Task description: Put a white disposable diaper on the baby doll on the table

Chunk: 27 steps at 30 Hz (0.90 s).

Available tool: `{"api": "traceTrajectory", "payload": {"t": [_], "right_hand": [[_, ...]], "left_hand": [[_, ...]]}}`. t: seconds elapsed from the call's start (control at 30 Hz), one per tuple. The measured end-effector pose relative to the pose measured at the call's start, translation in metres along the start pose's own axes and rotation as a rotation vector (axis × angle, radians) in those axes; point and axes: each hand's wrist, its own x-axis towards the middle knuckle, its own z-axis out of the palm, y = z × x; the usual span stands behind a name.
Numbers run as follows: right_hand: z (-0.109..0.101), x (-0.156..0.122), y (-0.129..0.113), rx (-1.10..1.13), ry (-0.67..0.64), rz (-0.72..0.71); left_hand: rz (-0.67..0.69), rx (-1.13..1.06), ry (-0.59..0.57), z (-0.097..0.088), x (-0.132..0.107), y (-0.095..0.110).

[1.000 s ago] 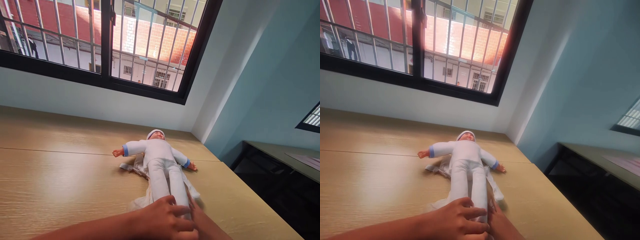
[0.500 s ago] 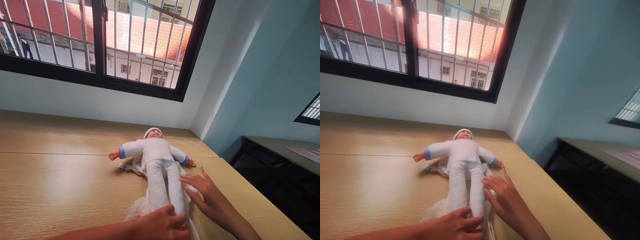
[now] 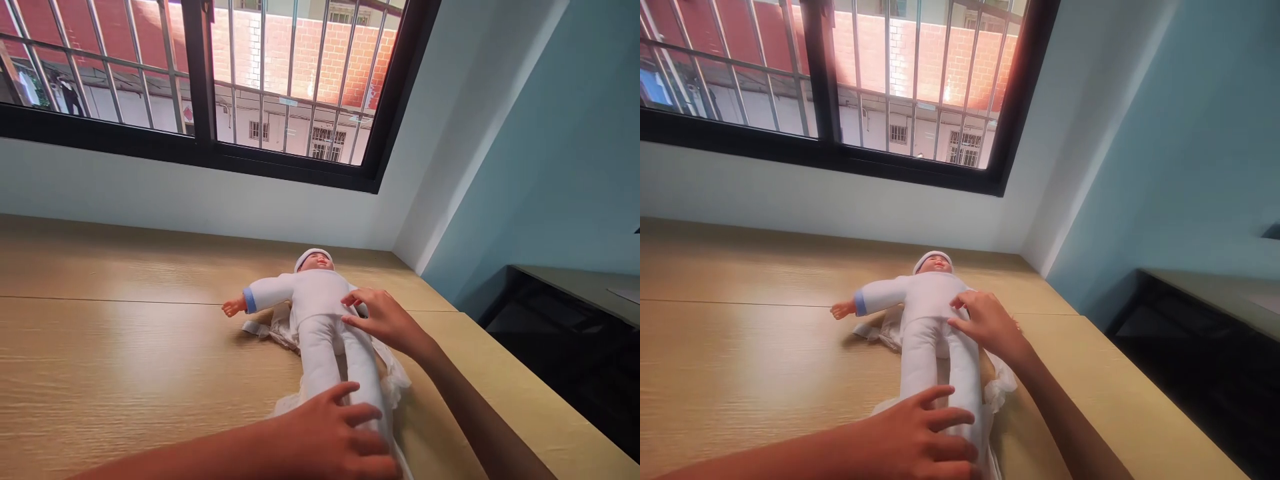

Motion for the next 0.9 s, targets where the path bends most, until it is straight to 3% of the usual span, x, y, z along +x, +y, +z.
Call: {"api": "traceTrajectory", "payload": {"t": [0.17, 0.4, 0.5, 0.6, 0.7, 0.8, 0.9], "right_hand": [[0.0, 0.004, 0.003, 0.032, -0.014, 0.017], [-0.006, 0.003, 0.006, 0.061, -0.056, 0.007], [-0.005, 0.003, 0.008, 0.02, -0.04, -0.001], [-0.006, 0.002, 0.012, 0.028, -0.033, -0.002], [-0.009, -0.001, 0.02, 0.1, -0.081, -0.004], [-0.014, -0.004, 0.03, 0.188, -0.137, 0.033], [-0.015, -0.004, 0.039, 0.3, -0.208, 0.065]], "left_hand": [[-0.038, -0.015, -0.043, -0.006, 0.001, -0.008], [-0.021, 0.123, 0.096, 0.033, 0.0, -0.008], [-0.044, 0.149, 0.095, 0.045, -0.001, -0.008], [-0.054, 0.11, 0.081, 0.039, -0.002, -0.009], [-0.047, -0.057, 0.083, 0.016, 0.0, -0.018], [-0.472, -0.327, 0.249, -0.008, 0.0, -0.035], [-0.932, -0.58, 0.427, -0.02, -0.003, -0.054]]}}
